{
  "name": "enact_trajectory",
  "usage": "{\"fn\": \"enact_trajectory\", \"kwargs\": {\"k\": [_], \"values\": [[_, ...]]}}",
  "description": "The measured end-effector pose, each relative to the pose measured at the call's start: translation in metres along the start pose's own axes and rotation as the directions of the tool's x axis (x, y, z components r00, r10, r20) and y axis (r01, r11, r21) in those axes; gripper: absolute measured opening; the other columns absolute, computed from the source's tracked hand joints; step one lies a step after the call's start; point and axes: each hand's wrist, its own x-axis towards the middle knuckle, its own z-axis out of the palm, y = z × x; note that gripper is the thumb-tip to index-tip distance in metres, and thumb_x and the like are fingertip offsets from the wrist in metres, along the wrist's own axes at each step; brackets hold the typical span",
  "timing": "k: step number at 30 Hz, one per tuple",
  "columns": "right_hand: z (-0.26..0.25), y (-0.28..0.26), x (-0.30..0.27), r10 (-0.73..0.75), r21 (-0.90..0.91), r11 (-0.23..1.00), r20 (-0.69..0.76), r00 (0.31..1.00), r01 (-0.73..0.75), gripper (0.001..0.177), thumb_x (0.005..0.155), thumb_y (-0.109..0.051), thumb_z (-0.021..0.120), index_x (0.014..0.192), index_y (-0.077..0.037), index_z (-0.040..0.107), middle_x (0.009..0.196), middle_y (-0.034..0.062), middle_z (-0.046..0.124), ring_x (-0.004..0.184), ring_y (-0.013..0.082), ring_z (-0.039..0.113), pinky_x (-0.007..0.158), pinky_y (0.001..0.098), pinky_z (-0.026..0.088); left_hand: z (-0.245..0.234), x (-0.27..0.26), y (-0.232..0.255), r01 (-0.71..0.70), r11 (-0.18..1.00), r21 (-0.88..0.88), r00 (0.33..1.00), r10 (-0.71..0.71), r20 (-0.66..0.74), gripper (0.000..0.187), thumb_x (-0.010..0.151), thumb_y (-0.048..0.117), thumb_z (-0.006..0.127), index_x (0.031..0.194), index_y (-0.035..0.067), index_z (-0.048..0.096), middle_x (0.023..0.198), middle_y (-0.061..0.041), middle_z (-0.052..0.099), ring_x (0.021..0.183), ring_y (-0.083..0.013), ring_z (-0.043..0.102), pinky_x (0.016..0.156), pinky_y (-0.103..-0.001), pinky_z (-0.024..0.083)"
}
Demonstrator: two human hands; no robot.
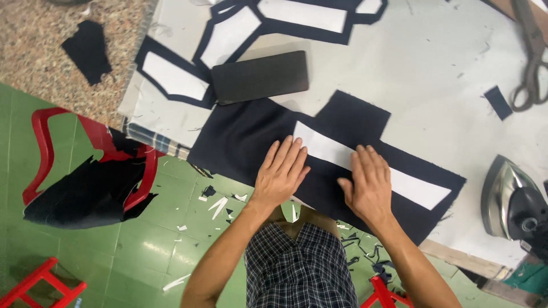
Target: The person irons a dark fabric piece with a white paper template placed on top, using a steam iron and a small wooden block. They repeatedly press and smooth the fabric, adjust the template, and trim excess paper with scissors.
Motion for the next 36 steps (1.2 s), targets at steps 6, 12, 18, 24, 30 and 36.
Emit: {"fn": "enact_trajectory", "kwargs": {"k": [6,12,18,24,30,36], "values": [[0.013,0.030,-0.049,-0.024,-0.029,0.999,0.146,0.989,0.028,0.078,0.099,-0.066,0.033,0.150,-0.011,0.050,0.161,0.0131,0.045,0.151,0.0322,0.037,0.124,0.0536,0.024,0.013,-0.010,-0.017,-0.048,0.998,-0.042,0.949,0.058,0.311,0.063,0.097,0.056,0.053,0.146,0.016,0.057,0.152,-0.012,0.053,0.143,-0.0312,0.046,0.120,-0.056,0.029],[0.012,0.058,-0.073,-0.018,-0.029,0.999,0.212,0.977,0.025,0.077,0.096,-0.070,0.031,0.154,-0.023,0.047,0.163,0.0008,0.043,0.151,0.0231,0.037,0.127,0.0486,0.022,0.009,-0.010,-0.029,-0.079,0.991,-0.111,0.945,0.110,0.308,0.059,0.099,0.054,0.053,0.144,0.017,0.060,0.153,-0.011,0.053,0.143,-0.0285,0.047,0.123,-0.051,0.026],[0.007,0.057,-0.076,-0.011,-0.019,1.000,0.173,0.985,0.014,0.072,0.097,-0.065,0.038,0.149,-0.017,0.053,0.159,0.0068,0.049,0.150,0.0269,0.040,0.128,0.0491,0.025,0.002,-0.006,-0.036,-0.062,0.994,-0.085,0.943,0.086,0.321,0.064,0.097,0.058,0.054,0.142,0.014,0.061,0.152,-0.016,0.053,0.144,-0.0318,0.045,0.123,-0.053,0.025],[0.009,0.058,-0.106,0.063,-0.085,0.995,0.189,0.980,-0.048,0.071,0.097,-0.060,0.041,0.150,-0.014,0.052,0.161,0.0115,0.046,0.152,0.0330,0.036,0.129,0.0542,0.022,-0.008,0.006,-0.062,0.013,0.999,0.037,0.946,-0.025,0.324,0.064,0.101,0.049,0.050,0.150,0.008,0.053,0.158,-0.019,0.045,0.149,-0.0367,0.036,0.123,-0.060,0.016],[0.001,0.064,-0.120,0.206,-0.096,0.977,0.205,0.957,-0.190,0.079,0.096,-0.062,0.042,0.154,-0.009,0.047,0.166,0.0212,0.038,0.153,0.0422,0.030,0.127,0.0596,0.018,-0.005,0.018,-0.078,0.164,0.985,-0.052,0.940,-0.140,0.312,0.067,0.105,0.046,0.045,0.155,0.001,0.044,0.160,-0.027,0.038,0.149,-0.0430,0.032,0.120,-0.064,0.010],[-0.006,0.080,-0.149,0.345,-0.140,0.936,0.186,0.920,-0.323,0.080,0.099,-0.059,0.039,0.154,-0.002,0.048,0.164,0.0298,0.038,0.154,0.0471,0.029,0.126,0.0611,0.017,-0.001,0.025,-0.110,0.054,0.993,-0.108,0.930,-0.010,0.367,0.070,0.107,0.050,0.024,0.158,0.006,0.042,0.162,-0.019,0.039,0.151,-0.0349,0.033,0.122,-0.058,0.009]]}}
